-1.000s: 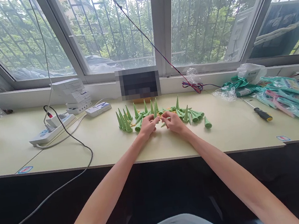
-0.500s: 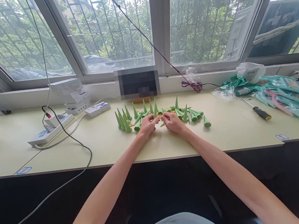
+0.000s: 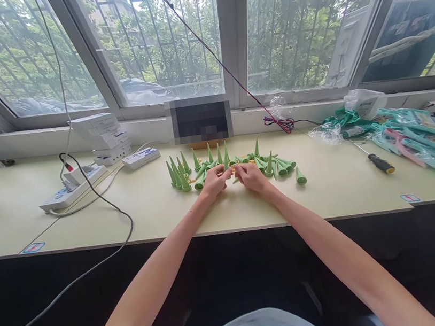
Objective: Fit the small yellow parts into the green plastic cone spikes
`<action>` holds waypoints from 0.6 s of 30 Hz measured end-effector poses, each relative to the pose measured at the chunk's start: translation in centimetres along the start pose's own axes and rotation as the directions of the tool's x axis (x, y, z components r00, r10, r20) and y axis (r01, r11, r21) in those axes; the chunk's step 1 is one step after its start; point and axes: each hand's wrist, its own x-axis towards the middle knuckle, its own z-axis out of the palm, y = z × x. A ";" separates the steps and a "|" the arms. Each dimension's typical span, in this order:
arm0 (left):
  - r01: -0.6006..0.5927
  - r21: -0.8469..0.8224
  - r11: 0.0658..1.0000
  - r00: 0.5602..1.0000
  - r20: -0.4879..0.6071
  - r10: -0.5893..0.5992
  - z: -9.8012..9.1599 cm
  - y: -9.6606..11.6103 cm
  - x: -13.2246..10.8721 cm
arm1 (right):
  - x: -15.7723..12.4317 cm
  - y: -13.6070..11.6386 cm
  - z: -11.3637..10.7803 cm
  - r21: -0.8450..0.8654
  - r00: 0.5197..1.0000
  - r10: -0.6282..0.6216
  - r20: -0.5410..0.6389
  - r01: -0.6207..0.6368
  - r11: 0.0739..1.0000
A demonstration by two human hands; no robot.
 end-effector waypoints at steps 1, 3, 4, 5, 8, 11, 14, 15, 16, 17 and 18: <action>-0.001 0.001 1.000 1.000 -0.009 0.001 0.0 0.1 0.0 | 0.0 0.0 0.0 0.025 1.000 -0.003 -0.006 0.003 1.000; 0.016 0.008 1.000 0.999 -0.039 -0.015 0.0 0.2 0.0 | 0.0 -0.1 0.0 0.076 1.000 0.005 -0.015 -0.004 0.997; 0.028 0.011 1.000 0.998 -0.058 -0.027 0.0 0.2 0.0 | 0.0 -0.1 0.0 0.097 1.000 0.008 -0.015 -0.007 0.995; 0.039 0.014 0.999 0.997 -0.073 -0.038 0.0 0.3 -0.1 | 0.0 -0.1 0.0 0.113 1.000 0.010 -0.013 -0.009 0.994; 0.052 0.011 0.999 0.995 -0.091 -0.051 0.1 0.4 -0.2 | 0.1 0.1 0.0 0.142 1.000 0.002 -0.006 -0.002 0.990; 0.046 0.005 0.999 0.996 -0.074 -0.046 0.1 0.5 -0.2 | 0.1 0.2 0.0 0.150 1.000 0.002 -0.008 -0.001 0.989; 0.040 0.008 0.999 0.997 -0.062 -0.040 0.0 0.4 -0.1 | 0.0 0.1 -0.1 0.127 1.000 0.010 -0.004 -0.010 0.992; 0.040 0.009 0.999 0.997 -0.060 -0.039 -0.1 0.3 -0.1 | 0.0 0.0 -0.1 0.119 1.000 0.013 -0.001 -0.013 0.993; 0.037 0.011 0.999 0.998 -0.059 -0.036 -0.1 0.2 0.0 | -0.1 -0.1 -0.1 0.114 1.000 0.015 0.000 -0.015 0.993; 0.034 0.013 0.999 0.998 -0.058 -0.033 -0.1 0.1 0.0 | -0.1 -0.2 -0.1 0.110 1.000 0.017 -0.001 -0.017 0.994; 0.030 0.015 0.999 0.998 -0.055 -0.029 -0.2 0.0 0.1 | -0.1 -0.2 -0.1 0.107 1.000 0.019 -0.002 -0.018 0.994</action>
